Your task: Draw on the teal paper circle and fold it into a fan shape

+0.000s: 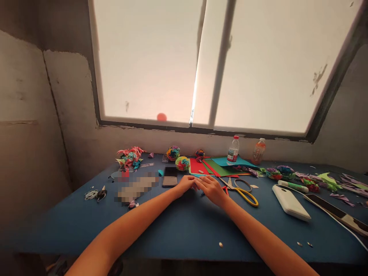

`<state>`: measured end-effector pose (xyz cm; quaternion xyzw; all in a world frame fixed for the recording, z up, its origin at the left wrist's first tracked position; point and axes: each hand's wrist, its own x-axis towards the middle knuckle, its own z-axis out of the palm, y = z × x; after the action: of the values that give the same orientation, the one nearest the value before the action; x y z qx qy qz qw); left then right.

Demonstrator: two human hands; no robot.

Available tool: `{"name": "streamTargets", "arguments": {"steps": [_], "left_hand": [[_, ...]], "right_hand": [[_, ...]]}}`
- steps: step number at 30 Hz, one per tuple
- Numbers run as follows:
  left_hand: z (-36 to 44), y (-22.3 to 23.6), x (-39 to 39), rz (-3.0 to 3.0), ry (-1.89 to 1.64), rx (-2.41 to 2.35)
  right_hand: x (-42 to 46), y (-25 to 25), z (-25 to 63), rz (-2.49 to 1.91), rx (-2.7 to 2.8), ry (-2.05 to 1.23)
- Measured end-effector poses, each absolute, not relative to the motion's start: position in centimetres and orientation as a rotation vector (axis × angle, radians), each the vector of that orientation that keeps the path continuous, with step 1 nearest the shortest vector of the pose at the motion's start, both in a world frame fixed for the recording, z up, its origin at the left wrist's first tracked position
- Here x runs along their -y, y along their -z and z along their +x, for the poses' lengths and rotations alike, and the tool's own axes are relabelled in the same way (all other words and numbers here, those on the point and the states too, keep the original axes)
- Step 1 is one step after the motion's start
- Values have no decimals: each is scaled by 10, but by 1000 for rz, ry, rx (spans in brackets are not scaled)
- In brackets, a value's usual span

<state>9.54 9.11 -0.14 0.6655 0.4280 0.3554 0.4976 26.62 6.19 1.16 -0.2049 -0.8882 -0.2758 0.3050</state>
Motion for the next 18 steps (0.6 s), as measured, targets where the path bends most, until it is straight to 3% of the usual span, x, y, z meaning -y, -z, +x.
{"name": "streamTargets", "arguments": {"steps": [18], "left_hand": [[95,1,-105,1580,-844,-1104]], "right_hand": [[-66,-11,254,-881,2180,237]]}}
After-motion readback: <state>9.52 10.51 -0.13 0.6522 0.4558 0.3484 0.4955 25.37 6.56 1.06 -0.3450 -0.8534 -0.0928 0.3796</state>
